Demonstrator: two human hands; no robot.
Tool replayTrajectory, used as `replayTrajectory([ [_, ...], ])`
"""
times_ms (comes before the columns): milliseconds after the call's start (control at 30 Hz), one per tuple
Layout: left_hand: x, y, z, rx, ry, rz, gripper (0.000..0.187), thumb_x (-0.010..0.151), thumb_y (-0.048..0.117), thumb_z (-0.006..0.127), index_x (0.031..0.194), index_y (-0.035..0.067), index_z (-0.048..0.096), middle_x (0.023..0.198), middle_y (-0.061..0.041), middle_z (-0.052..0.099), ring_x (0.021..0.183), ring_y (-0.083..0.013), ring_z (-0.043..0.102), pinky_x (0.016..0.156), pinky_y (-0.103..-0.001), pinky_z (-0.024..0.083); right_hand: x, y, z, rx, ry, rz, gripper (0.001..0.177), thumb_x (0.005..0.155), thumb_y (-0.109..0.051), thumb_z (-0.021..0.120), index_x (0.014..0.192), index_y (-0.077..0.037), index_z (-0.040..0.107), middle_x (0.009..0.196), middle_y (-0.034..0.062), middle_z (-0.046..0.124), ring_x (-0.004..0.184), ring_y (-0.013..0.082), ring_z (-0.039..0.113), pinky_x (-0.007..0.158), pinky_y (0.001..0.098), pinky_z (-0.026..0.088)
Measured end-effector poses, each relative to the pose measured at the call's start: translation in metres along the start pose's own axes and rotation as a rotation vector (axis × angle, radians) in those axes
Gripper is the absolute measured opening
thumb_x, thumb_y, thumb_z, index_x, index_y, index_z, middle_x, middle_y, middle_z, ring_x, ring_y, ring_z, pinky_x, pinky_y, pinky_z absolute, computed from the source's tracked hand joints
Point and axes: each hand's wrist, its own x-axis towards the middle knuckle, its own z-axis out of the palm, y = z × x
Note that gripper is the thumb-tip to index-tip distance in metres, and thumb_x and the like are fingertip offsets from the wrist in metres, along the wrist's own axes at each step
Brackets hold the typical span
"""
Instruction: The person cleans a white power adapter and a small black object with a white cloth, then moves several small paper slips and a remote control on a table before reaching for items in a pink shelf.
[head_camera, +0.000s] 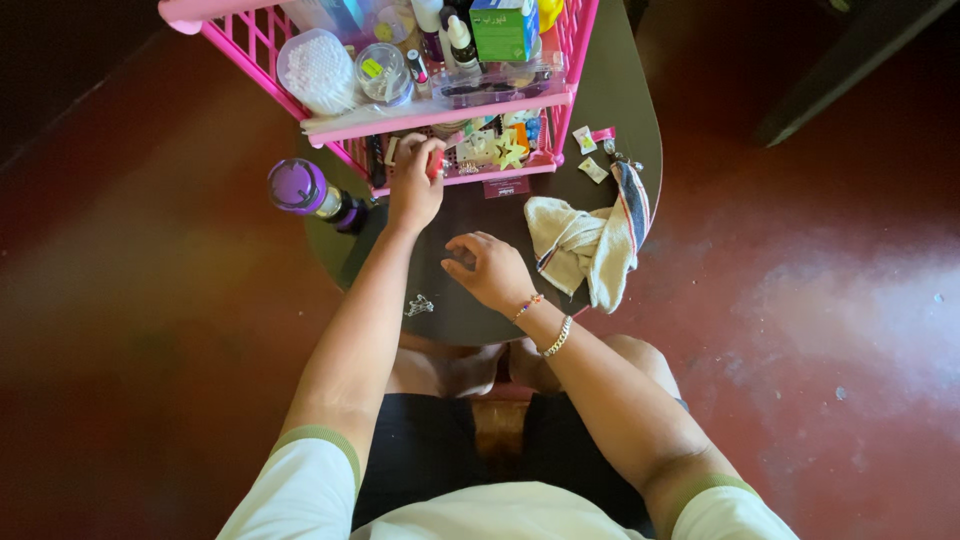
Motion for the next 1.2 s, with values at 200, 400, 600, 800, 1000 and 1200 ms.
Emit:
replayTrajectory([
  [200,-0.001,-0.013,0.011,-0.089,-0.025,0.027,0.048,0.078,-0.018,0.061,0.117,0.008,0.052,0.130,-0.014,0.051,0.130,-0.0361,0.054,0.110,-0.044,0.047,0.000,0.004,0.002,0.025,-0.002,0.002,0.030,0.086,-0.027,0.078,0.108,-0.007,0.072,0.099,0.0085,0.073,0.089,0.0226,0.074,0.079,0.0349,0.059],
  [400,0.005,-0.010,0.008,0.096,-0.168,0.186,0.057,0.081,-0.021,0.061,0.128,0.009,0.050,0.147,-0.016,0.045,0.147,-0.0408,0.038,0.119,-0.046,0.041,-0.001,0.000,0.003,-0.036,-0.043,0.005,0.031,0.085,-0.030,0.078,0.106,-0.008,0.073,0.098,0.0090,0.072,0.089,0.0241,0.073,0.078,0.0364,0.058],
  [600,0.014,-0.012,0.006,-0.046,-0.243,0.076,0.032,0.081,0.001,0.071,0.109,0.006,0.056,0.136,-0.017,0.052,0.129,-0.0384,0.052,0.104,-0.043,0.048,-0.001,-0.001,0.001,-0.039,-0.054,0.011,0.031,0.085,-0.030,0.077,0.106,-0.008,0.073,0.098,0.0088,0.071,0.088,0.0245,0.072,0.077,0.0365,0.058],
  [800,0.028,-0.002,0.027,0.026,-0.149,-0.151,0.016,0.103,0.023,0.069,0.104,0.007,0.069,0.128,-0.011,0.062,0.102,-0.0300,0.070,0.089,-0.040,0.057,0.001,0.000,0.002,-0.019,-0.053,0.017,0.031,0.084,-0.030,0.078,0.106,-0.008,0.073,0.097,0.0085,0.072,0.087,0.0236,0.072,0.078,0.0353,0.058],
  [1000,0.027,0.025,0.016,0.135,-0.101,0.016,0.047,0.090,0.010,0.067,0.137,0.009,0.064,0.128,-0.018,0.056,0.103,-0.0336,0.067,0.088,-0.044,0.057,0.001,-0.001,-0.001,-0.032,-0.041,0.013,0.032,0.084,-0.031,0.078,0.106,-0.008,0.073,0.098,0.0087,0.072,0.089,0.0239,0.072,0.078,0.0358,0.058],
  [1200,0.016,0.014,0.030,0.231,-0.039,0.123,0.055,0.080,0.008,0.075,0.130,0.001,0.053,0.130,-0.023,0.050,0.119,-0.0396,0.057,0.101,-0.048,0.051,0.001,-0.003,-0.001,-0.038,-0.066,0.003,0.032,0.085,-0.030,0.077,0.108,-0.008,0.073,0.098,0.0093,0.072,0.090,0.0254,0.072,0.080,0.0372,0.058],
])
